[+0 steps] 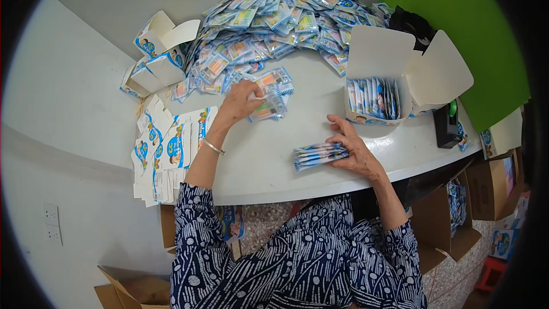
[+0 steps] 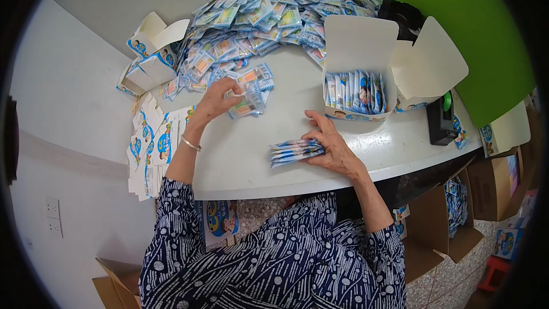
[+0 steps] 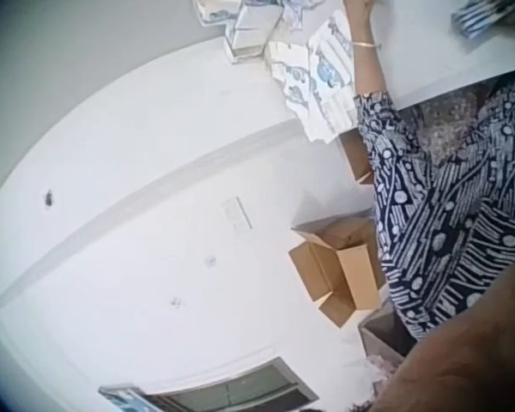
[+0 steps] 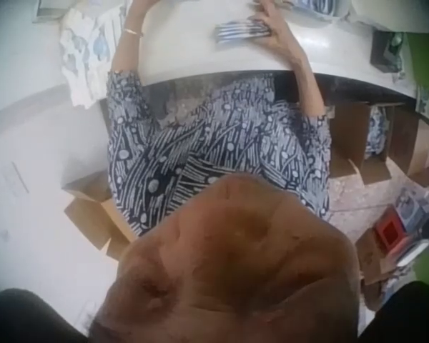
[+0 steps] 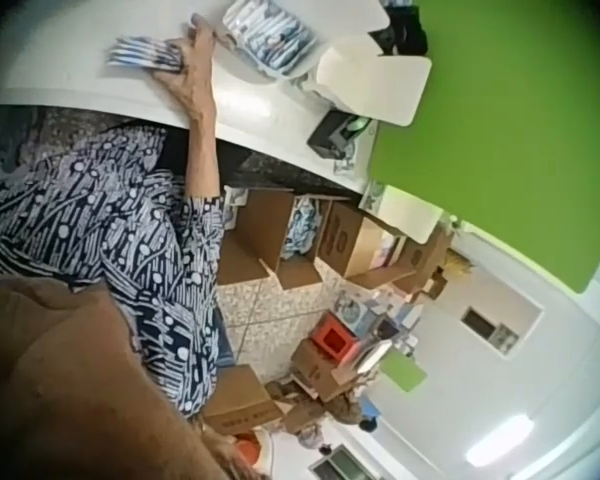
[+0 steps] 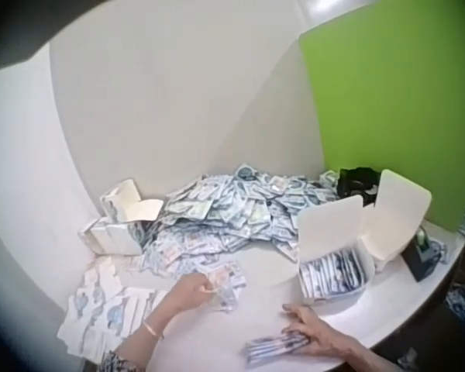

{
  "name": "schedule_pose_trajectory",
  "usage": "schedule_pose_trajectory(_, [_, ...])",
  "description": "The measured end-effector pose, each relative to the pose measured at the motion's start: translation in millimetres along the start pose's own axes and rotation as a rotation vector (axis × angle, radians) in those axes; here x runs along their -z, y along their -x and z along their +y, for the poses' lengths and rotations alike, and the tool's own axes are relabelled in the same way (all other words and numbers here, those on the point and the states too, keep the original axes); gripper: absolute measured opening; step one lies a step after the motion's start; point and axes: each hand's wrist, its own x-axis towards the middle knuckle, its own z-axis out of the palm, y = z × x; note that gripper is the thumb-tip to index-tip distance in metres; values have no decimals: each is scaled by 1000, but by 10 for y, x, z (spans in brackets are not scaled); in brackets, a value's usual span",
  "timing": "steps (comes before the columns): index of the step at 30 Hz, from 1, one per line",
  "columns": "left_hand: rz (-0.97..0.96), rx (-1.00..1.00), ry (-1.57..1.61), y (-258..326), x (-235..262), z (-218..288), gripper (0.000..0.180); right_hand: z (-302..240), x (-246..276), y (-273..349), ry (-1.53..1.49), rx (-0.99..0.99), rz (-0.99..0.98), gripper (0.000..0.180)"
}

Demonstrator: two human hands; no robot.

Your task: Packaging small blue and white packets into cardboard boxes and sealing them with tape for shipment.

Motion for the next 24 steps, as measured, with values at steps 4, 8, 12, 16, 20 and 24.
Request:
schedule_pose_trajectory(4, [23, -170, -226, 49, -103, -237, 20, 8, -9, -7, 45, 39, -23, 49])
schedule_pose_trajectory(8, [170, 14, -94, 152, -109, 71, 15, 25, 19, 5, 37, 17, -37, 49])
schedule_pose_trajectory(12, [73, -27, 116, 261, -255, 688, 12, 83, -33, 28, 59, 42, 27, 51])
schedule_pose_trajectory(16, [-177, -220, 138, 345, -637, 940, 21, 47, -51, 21, -56, -10, 110, 68])
schedule_pose_trajectory(20, [-382, -234, 297, 234, -640, 885, 22, -73, -12, 23, -140, -194, 56, 79])
schedule_pose_trajectory(24, [-227, 165, 347, -99, -395, 480, 35, -35, -11, 28, -26, -238, 27, 78])
